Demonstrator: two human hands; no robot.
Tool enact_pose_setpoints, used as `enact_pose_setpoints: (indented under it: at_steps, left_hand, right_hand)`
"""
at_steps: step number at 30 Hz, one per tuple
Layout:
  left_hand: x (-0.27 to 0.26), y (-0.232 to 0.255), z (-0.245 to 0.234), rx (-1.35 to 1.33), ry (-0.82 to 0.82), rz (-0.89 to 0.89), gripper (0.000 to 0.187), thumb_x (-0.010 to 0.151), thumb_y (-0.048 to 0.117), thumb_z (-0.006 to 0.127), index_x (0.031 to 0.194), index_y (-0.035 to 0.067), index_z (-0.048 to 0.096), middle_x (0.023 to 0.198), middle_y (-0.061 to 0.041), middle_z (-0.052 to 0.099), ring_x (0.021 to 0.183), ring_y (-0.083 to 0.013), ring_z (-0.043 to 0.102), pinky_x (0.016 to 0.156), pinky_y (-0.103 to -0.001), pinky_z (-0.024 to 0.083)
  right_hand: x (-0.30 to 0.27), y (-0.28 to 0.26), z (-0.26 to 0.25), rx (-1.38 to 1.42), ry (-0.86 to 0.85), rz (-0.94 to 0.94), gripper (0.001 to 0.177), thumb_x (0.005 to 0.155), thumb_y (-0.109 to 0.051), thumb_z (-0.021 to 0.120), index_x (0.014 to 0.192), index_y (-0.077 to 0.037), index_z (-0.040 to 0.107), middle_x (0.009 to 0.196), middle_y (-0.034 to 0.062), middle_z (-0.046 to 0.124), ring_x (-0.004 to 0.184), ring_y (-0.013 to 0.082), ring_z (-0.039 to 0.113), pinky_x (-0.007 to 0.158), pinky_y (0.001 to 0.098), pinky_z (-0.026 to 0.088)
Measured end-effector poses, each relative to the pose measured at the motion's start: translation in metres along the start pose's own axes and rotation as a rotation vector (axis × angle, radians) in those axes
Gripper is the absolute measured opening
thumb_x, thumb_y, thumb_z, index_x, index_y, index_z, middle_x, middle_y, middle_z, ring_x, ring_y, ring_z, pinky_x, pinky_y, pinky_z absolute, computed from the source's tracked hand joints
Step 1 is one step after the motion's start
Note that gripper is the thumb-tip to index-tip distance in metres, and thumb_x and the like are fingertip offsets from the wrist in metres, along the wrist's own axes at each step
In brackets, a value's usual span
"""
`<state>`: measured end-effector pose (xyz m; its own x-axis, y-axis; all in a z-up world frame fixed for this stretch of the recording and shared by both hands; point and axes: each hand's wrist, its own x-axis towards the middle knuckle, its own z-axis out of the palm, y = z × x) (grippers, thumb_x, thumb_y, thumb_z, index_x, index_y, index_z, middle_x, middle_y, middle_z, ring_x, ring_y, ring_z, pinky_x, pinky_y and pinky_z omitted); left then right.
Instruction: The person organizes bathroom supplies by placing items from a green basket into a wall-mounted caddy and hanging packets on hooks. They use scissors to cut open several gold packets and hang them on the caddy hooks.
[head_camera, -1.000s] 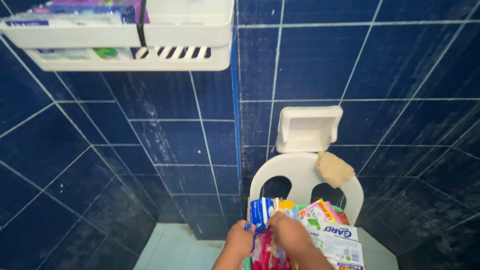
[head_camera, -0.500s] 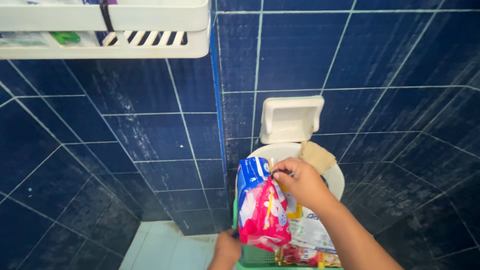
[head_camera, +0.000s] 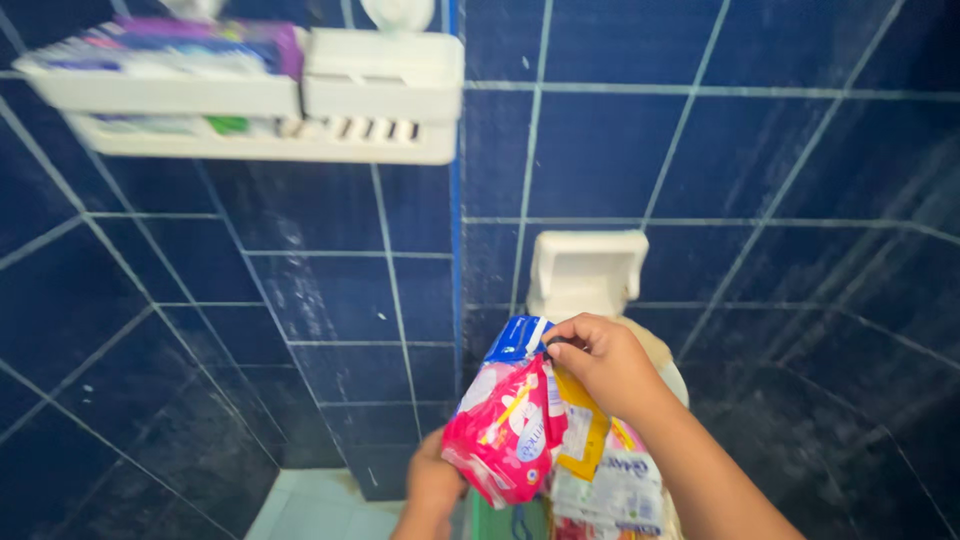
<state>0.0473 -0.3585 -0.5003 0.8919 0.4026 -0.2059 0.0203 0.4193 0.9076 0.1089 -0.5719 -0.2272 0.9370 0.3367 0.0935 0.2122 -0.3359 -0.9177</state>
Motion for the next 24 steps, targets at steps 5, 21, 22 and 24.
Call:
enact_pose_setpoints:
  at_steps: [5, 21, 22, 24]
  left_hand:
    - [-0.033, 0.181, -0.015, 0.255, 0.114, 0.260, 0.030, 0.092, 0.014, 0.067, 0.121, 0.006, 0.071, 0.097, -0.007, 0.076, 0.080, -0.0138, 0.065, 0.063, -0.029, 0.050]
    - [-0.098, 0.558, 0.046, 1.290, 0.140, 1.214, 0.025, 0.082, 0.016, 0.072, 0.106, 0.017, 0.079, 0.108, -0.008, 0.071, 0.113, -0.0324, 0.059, 0.095, -0.050, 0.045]
    - [-0.093, 0.562, 0.047, 1.333, 0.123, 1.162, 0.027, 0.082, 0.018, 0.073, 0.108, 0.018, 0.079, 0.109, -0.008, 0.070, 0.115, -0.0323, 0.057, 0.095, -0.052, 0.044]
    - [-0.084, 0.561, 0.053, 1.393, 0.080, 1.092, 0.029, 0.082, 0.021, 0.074, 0.111, 0.019, 0.077, 0.112, -0.008, 0.069, 0.117, -0.0321, 0.056, 0.096, -0.055, 0.042]
  right_hand:
    - [0.004, -0.084, 0.012, -0.119, 0.005, -0.233, 0.013, 0.088, -0.009, 0.071, 0.097, -0.003, 0.079, 0.089, 0.0041, 0.069, 0.077, 0.0119, 0.066, 0.070, 0.0272, 0.054]
    - [0.025, -0.306, 0.074, -0.197, 0.124, -0.356, 0.012, 0.084, -0.007, 0.072, 0.095, -0.002, 0.069, 0.075, 0.0058, 0.073, 0.059, 0.0132, 0.069, 0.055, 0.0295, 0.057]
    - [0.030, -0.309, 0.077, -0.216, 0.145, -0.352, 0.013, 0.084, -0.007, 0.074, 0.093, -0.001, 0.066, 0.074, 0.0074, 0.072, 0.058, 0.0140, 0.069, 0.054, 0.0305, 0.056]
    - [0.043, -0.314, 0.080, -0.255, 0.167, -0.322, 0.015, 0.085, -0.007, 0.075, 0.090, 0.000, 0.062, 0.073, 0.0097, 0.071, 0.057, 0.0156, 0.068, 0.052, 0.0324, 0.055]
